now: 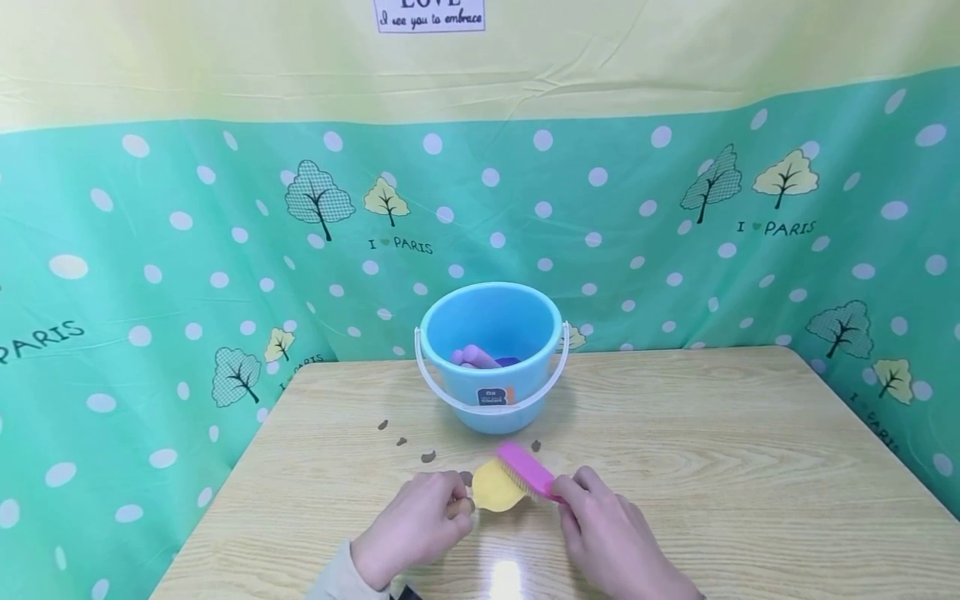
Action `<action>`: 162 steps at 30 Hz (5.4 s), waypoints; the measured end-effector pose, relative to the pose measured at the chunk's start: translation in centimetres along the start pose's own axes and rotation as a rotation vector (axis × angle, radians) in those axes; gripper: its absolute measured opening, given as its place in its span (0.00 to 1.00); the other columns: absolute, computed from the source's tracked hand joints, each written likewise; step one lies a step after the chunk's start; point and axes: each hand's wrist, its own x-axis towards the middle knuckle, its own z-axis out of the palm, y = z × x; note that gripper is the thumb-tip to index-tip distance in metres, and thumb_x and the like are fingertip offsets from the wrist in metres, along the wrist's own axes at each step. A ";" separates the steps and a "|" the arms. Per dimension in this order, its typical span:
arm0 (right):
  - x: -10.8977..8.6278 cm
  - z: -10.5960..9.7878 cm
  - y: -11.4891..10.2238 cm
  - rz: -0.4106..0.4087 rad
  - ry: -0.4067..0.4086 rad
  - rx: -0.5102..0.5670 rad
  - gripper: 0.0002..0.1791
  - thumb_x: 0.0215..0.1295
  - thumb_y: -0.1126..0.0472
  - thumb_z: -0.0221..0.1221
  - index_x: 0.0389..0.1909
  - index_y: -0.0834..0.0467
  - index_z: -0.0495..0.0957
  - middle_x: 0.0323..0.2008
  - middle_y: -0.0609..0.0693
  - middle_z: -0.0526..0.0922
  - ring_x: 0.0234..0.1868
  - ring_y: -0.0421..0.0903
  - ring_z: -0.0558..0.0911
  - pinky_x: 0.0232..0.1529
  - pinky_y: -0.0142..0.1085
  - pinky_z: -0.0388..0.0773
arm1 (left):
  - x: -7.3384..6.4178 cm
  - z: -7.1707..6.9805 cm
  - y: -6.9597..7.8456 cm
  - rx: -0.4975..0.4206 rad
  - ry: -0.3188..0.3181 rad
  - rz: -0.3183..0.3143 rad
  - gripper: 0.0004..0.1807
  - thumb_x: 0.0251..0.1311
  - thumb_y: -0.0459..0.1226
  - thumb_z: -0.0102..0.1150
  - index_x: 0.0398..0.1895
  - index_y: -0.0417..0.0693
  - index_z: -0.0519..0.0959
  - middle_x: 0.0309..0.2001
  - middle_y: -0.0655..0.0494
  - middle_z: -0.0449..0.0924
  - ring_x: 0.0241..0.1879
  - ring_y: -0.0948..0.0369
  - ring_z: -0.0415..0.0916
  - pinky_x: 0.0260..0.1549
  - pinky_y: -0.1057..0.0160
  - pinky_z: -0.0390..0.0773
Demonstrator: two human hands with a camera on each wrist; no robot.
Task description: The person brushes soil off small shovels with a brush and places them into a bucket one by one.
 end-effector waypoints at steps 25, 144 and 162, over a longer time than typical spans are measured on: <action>1.1 -1.7 2.0 0.092 -0.005 -0.073 0.14 0.54 0.69 0.64 0.39 0.51 0.82 0.29 0.39 0.73 0.22 0.33 0.65 0.20 0.27 0.65 | -0.1 -0.3 0.1 -0.053 -0.063 -0.036 0.06 0.44 0.32 0.53 0.18 0.53 0.69 0.14 0.65 0.63 0.13 0.69 0.61 0.13 0.69 0.63; 0.3 -0.1 1.1 0.051 0.032 -0.026 0.16 0.54 0.70 0.62 0.41 0.47 0.82 0.28 0.34 0.69 0.21 0.31 0.64 0.20 0.26 0.64 | 0.0 -0.6 0.4 -0.194 -0.040 -0.040 0.05 0.58 0.37 0.51 0.30 0.46 0.75 0.18 0.62 0.68 0.16 0.66 0.64 0.16 0.66 0.67; -0.2 -1.0 -1.5 -0.216 0.116 0.167 0.23 0.48 0.72 0.66 0.42 0.44 0.80 0.35 0.31 0.72 0.28 0.28 0.67 0.25 0.20 0.66 | -0.1 -0.6 0.4 -0.203 -0.055 -0.070 0.05 0.59 0.38 0.51 0.30 0.47 0.75 0.18 0.61 0.69 0.15 0.65 0.65 0.16 0.66 0.68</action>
